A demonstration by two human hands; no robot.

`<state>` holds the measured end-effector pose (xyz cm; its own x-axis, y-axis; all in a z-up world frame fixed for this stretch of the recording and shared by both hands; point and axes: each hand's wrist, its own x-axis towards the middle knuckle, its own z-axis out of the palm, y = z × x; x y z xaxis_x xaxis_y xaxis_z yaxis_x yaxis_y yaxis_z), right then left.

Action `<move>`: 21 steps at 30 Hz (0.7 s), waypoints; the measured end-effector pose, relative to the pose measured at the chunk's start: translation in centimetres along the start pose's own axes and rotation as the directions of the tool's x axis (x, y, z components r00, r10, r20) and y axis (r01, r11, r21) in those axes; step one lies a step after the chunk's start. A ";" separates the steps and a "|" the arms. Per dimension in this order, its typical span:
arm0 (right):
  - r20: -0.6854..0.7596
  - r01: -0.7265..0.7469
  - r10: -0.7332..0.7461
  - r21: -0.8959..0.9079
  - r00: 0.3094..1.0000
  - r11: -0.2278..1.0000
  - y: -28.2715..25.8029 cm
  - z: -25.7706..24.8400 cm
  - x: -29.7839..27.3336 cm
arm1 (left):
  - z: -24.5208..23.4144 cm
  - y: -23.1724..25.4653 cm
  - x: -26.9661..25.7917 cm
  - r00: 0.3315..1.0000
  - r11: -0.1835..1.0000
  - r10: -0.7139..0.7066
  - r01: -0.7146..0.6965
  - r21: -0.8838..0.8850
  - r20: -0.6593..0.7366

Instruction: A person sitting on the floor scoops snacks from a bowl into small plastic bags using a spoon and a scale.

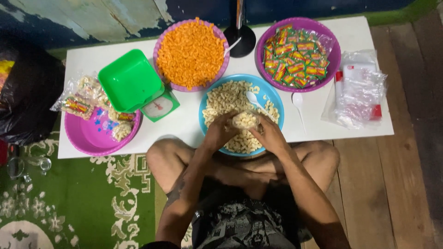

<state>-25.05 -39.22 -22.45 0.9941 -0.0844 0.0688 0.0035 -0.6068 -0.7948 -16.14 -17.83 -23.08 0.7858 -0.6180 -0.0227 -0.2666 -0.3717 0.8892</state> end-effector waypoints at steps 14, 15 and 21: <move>-0.014 0.038 -0.038 0.021 0.999 0.999 -3.5 -2.8 -0.1 | -1.4 1.8 2.3 0.818 0.759 0.572 -0.505 0.411 -0.052; -0.055 0.148 -0.146 0.031 0.988 0.988 -4.3 -3.3 0.1 | -1.7 1.9 2.7 0.806 0.712 0.592 -0.520 0.471 -0.006; 0.004 0.404 -0.412 -0.209 0.911 0.891 -2.3 -4.6 1.9 | -3.6 3.6 3.8 0.718 0.599 0.692 -0.631 0.493 0.079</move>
<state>-23.65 -41.61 -17.67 0.9049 0.1765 0.3874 0.3816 -0.7398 -0.5541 -12.13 -19.03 -18.39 0.3354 -0.7555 0.5628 -0.9309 -0.1738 0.3214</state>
